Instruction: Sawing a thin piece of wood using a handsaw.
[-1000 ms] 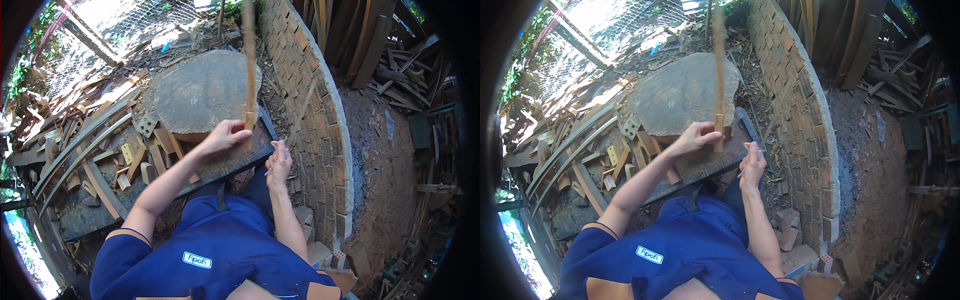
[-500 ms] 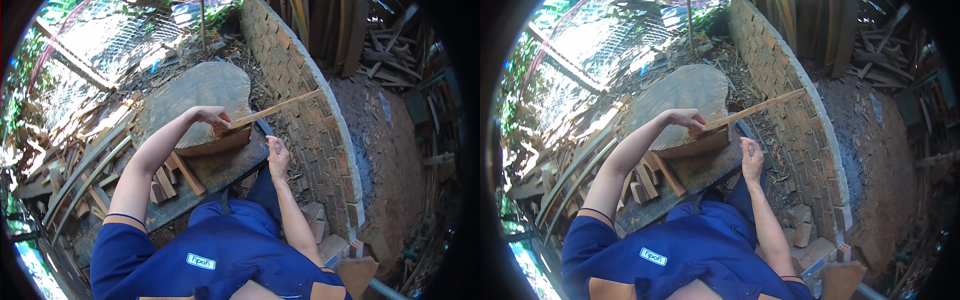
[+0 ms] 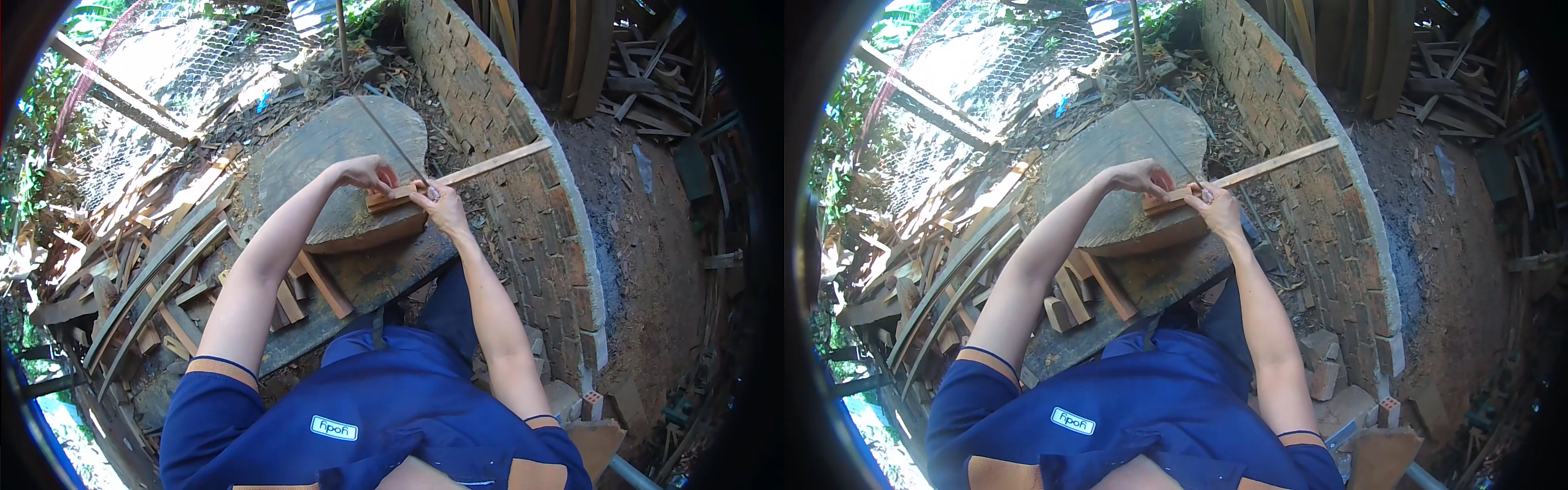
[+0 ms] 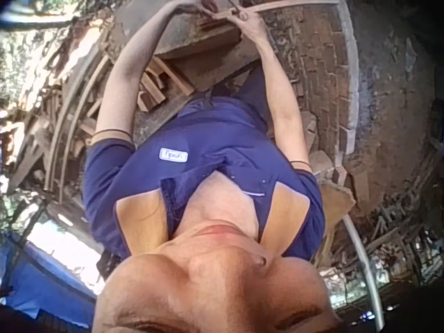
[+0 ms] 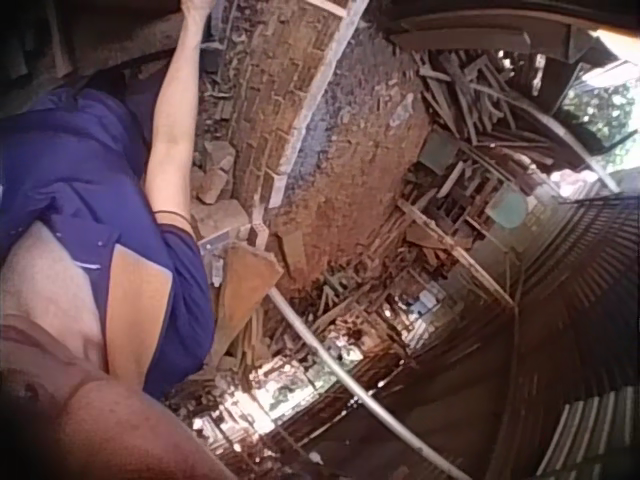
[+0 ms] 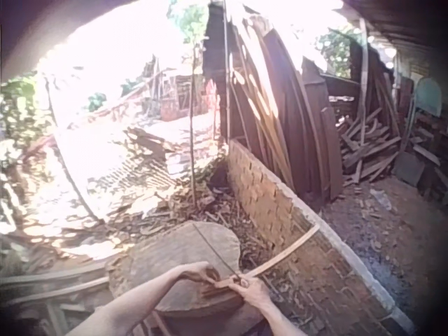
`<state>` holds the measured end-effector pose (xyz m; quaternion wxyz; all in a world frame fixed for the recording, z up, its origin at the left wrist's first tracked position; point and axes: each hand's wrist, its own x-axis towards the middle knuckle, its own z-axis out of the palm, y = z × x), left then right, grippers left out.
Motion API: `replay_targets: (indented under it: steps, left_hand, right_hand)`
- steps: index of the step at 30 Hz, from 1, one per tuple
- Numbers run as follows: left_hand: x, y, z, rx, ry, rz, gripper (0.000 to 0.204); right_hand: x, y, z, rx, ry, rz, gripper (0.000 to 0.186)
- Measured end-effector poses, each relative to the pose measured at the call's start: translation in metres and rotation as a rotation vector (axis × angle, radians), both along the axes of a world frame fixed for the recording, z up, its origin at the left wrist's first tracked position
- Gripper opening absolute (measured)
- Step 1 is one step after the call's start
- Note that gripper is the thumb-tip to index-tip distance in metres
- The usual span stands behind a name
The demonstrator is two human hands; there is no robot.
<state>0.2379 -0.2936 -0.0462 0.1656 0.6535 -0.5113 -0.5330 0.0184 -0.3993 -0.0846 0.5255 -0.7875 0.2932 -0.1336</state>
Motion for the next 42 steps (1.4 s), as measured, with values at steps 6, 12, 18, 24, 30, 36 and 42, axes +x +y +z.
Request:
replay_targets:
  steps: [6,12,18,24,30,36,42]
  left_hand:
    - [-0.029,0.017,0.003,-0.263,-0.391,0.061,0.035]
    - [-0.063,0.025,0.010,-0.335,-0.673,0.029,0.029]
    - [-0.073,0.028,0.012,-0.352,-0.694,0.127,0.026]
    - [-0.072,0.025,0.008,-0.333,-0.704,0.187,0.031]
    - [-0.060,0.014,0.006,-0.291,-0.727,0.144,0.035]
    - [-0.040,0.002,0.010,-0.195,-0.638,0.043,0.041]
    - [-0.032,-0.004,0.008,-0.183,-0.625,0.049,0.045]
  right_hand:
    - [0.002,0.000,0.001,0.042,0.032,-0.031,0.034]
    - [-0.005,-0.006,0.003,0.023,-0.003,-0.008,0.040]
    - [-0.030,-0.045,0.001,-0.142,-0.078,0.015,0.044]
    - [-0.027,-0.046,-0.004,-0.279,-0.052,-0.004,0.037]
    - [-0.039,-0.032,-0.005,-0.222,-0.074,-0.099,0.035]
    - [-0.034,-0.043,-0.008,-0.229,-0.050,-0.068,0.034]
    - [-0.029,-0.052,-0.013,-0.210,-0.019,-0.037,0.035]
